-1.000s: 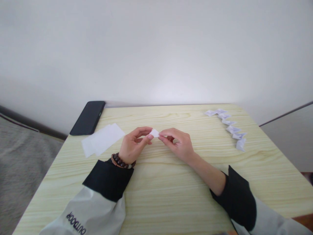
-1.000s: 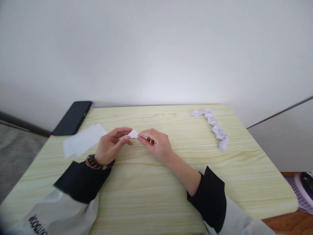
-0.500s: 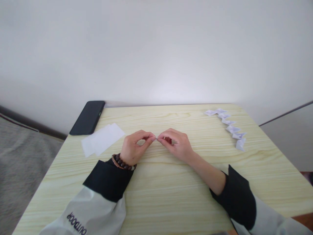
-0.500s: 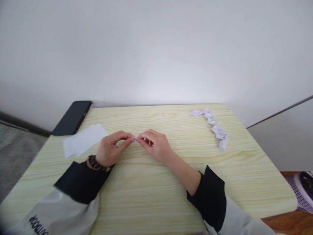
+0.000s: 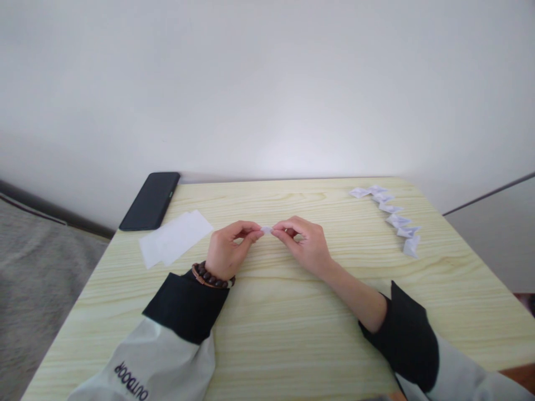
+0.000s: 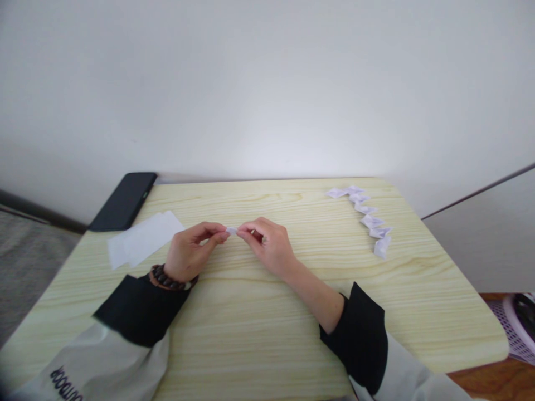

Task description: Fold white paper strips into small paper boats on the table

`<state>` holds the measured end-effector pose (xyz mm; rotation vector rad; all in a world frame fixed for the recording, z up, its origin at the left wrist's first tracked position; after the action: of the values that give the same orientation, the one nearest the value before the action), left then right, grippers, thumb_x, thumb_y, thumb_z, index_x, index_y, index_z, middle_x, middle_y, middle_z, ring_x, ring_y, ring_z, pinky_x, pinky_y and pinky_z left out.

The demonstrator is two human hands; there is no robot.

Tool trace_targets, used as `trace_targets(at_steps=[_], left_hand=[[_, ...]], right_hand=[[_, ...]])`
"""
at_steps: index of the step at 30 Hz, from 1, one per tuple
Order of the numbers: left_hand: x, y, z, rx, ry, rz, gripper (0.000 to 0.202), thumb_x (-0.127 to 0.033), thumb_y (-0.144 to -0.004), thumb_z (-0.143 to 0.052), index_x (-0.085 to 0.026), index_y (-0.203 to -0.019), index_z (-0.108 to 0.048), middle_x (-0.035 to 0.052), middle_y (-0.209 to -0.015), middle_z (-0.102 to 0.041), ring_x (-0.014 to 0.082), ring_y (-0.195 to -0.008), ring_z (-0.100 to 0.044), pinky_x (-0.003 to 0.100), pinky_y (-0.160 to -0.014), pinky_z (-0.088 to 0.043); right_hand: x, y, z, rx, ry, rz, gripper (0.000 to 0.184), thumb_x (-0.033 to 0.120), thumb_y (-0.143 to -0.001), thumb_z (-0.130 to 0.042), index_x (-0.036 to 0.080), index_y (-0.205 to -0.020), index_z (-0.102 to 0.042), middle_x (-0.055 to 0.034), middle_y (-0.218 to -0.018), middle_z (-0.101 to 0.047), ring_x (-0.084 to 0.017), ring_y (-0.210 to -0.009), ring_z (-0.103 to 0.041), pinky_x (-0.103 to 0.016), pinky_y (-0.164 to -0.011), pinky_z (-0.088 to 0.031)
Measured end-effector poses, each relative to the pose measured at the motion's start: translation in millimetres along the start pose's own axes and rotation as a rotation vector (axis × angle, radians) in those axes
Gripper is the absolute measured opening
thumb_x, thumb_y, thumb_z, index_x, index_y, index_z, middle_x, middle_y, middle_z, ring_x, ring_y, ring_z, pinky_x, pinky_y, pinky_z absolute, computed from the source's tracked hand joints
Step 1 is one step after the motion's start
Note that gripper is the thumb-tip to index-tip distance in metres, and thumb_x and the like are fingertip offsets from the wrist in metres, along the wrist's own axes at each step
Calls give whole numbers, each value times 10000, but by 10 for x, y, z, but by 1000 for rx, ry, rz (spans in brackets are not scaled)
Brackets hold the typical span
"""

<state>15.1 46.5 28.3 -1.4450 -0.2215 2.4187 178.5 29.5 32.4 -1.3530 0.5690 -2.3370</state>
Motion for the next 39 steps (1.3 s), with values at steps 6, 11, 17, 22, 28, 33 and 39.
trace_targets(at_steps=[6,11,17,22,28,33,39], left_hand=[[0,-14,-23,11,34,-16,210,-370,-782,-623,-171,-844,-648,19,-807,-701,144,-707,-653,241,-670,-556],[-46,-5,-5,12,-98,-108,147,-320,-812,-596,-187,-848,-649,1,-802,-696,132,-712,-637,242,-717,-530],[-23,2,-22,69,-266,-170,118,-264,-829,-560,-201,-825,-660,2,-807,-699,146,-761,-632,248,-732,-496],[-44,2,-51,112,-276,-228,126,-252,-825,-555,-193,-838,-666,16,-823,-695,162,-805,-632,266,-764,-490],[-35,-4,-47,127,-266,-257,129,-226,-816,-550,-190,-830,-672,34,-834,-701,175,-823,-632,296,-775,-498],[-68,-9,-60,162,-240,-307,130,-171,-788,-554,-203,-810,-678,37,-865,-708,179,-858,-628,317,-822,-491],[-87,-10,-78,179,-271,-326,125,-166,-762,-560,-210,-803,-670,30,-840,-707,190,-851,-621,332,-813,-487]], right_hand=[[-55,2,-7,-5,-57,-41,102,273,-831,-615,199,-880,-664,-3,-763,-684,-87,-553,-581,-199,-547,-475],[-38,3,-29,48,9,4,124,215,-858,-531,210,-896,-649,-24,-833,-669,-103,-609,-578,-215,-568,-485],[-59,15,-91,152,24,47,195,70,-801,-493,197,-841,-635,-51,-932,-630,-145,-844,-601,-251,-731,-493],[-63,8,-105,191,42,17,184,52,-774,-511,190,-817,-626,-38,-880,-630,-139,-785,-602,-251,-718,-485],[-43,15,-122,213,68,3,127,100,-775,-558,193,-825,-628,-27,-864,-631,-119,-697,-592,-241,-675,-484],[-56,12,-126,210,95,14,91,130,-787,-578,192,-827,-631,-28,-863,-636,-127,-713,-597,-258,-693,-478],[-33,13,-126,227,103,35,90,159,-811,-563,195,-868,-622,-38,-880,-638,-134,-729,-594,-258,-685,-473]])
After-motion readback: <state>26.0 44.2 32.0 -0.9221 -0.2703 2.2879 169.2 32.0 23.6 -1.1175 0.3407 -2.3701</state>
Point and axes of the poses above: each hand's wrist, its own y-axis away from the middle knuckle, its own z-axis out of the back of the hand, x = y × z, the point moved 6 cm from there along -y, towards the middle knuckle
